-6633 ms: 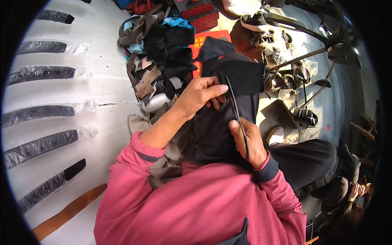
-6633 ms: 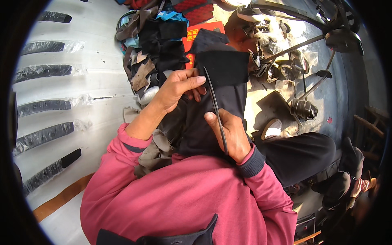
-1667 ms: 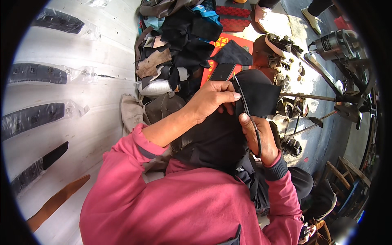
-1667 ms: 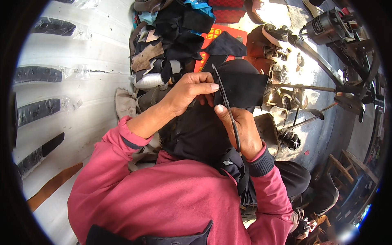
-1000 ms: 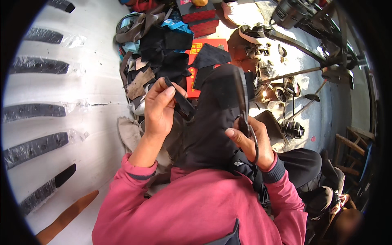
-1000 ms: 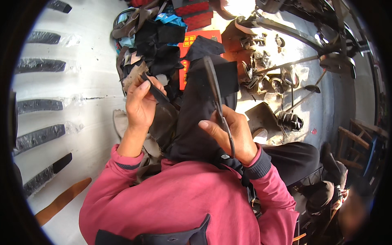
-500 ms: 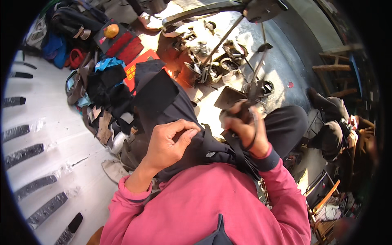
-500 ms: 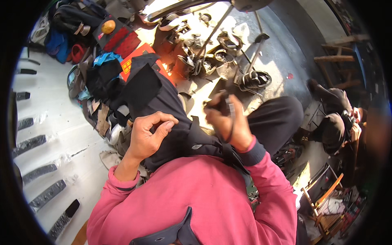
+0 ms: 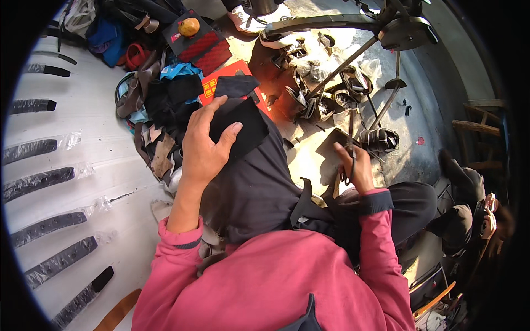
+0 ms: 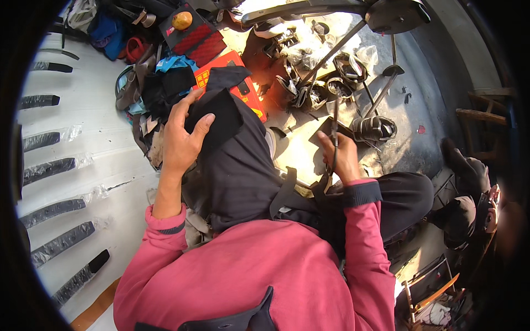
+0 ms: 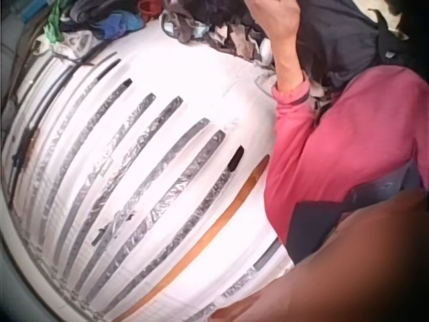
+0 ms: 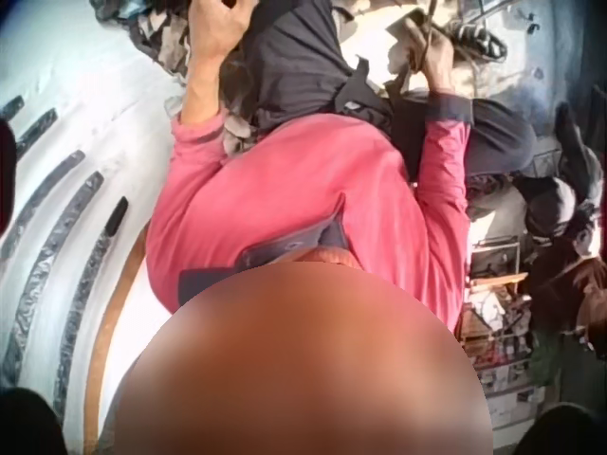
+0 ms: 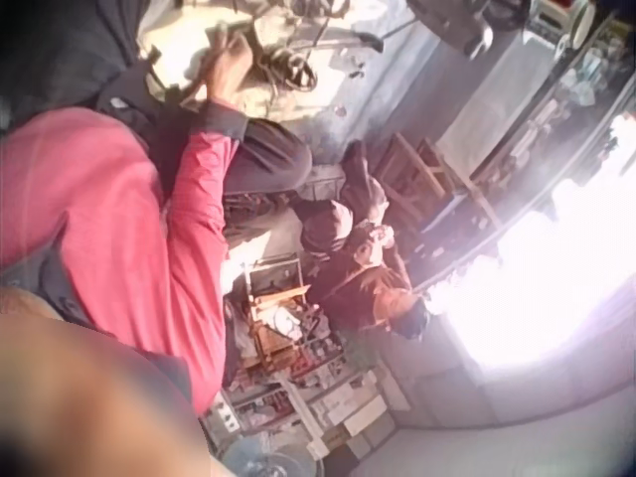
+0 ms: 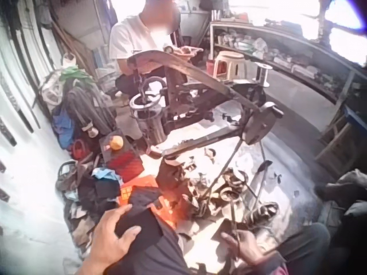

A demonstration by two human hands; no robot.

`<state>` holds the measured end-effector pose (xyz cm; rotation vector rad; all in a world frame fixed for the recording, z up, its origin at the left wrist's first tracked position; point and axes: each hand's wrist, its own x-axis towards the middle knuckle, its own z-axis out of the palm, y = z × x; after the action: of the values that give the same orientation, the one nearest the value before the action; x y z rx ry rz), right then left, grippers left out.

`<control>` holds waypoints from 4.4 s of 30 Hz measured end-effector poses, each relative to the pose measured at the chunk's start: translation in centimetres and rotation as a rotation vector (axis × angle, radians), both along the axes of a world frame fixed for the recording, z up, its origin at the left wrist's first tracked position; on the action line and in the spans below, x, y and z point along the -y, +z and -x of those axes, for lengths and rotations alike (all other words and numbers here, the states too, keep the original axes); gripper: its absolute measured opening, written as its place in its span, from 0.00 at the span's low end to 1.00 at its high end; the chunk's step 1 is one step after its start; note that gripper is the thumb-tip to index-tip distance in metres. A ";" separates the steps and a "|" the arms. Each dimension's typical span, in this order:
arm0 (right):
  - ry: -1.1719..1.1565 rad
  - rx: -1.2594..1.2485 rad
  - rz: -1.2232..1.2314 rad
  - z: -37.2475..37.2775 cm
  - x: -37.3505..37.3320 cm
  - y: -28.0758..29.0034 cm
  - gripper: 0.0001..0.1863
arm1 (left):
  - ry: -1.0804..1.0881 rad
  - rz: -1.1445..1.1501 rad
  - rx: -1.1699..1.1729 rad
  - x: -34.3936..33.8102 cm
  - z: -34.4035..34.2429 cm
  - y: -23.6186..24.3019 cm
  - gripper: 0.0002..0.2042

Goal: The person cuts a piece of black fabric with scissors, then uses a sewing machine to stitch the fabric onto a black sneaker. The person repeatedly aligns the fabric and shoe under the needle and operates the machine to sew along the shoe's edge.

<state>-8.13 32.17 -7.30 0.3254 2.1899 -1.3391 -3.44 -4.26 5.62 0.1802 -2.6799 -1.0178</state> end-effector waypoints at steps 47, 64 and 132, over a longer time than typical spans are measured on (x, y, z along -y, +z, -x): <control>-0.006 -0.087 0.132 -0.2 7.5 -7.6 0.18 | 0.474 0.205 0.236 13.3 15.5 -27.7 0.06; 0.072 -0.119 0.988 2.7 17.8 8.8 0.26 | 0.078 -1.509 -0.165 0.6 3.8 -1.9 0.12; -0.375 0.323 0.938 -4.7 6.7 4.7 0.17 | -0.063 -1.486 0.487 -11.0 -4.0 -9.0 0.05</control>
<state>-3.48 25.51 -2.55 0.5351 1.0888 -2.1587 0.56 6.70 -3.35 0.6471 -1.5836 -3.0091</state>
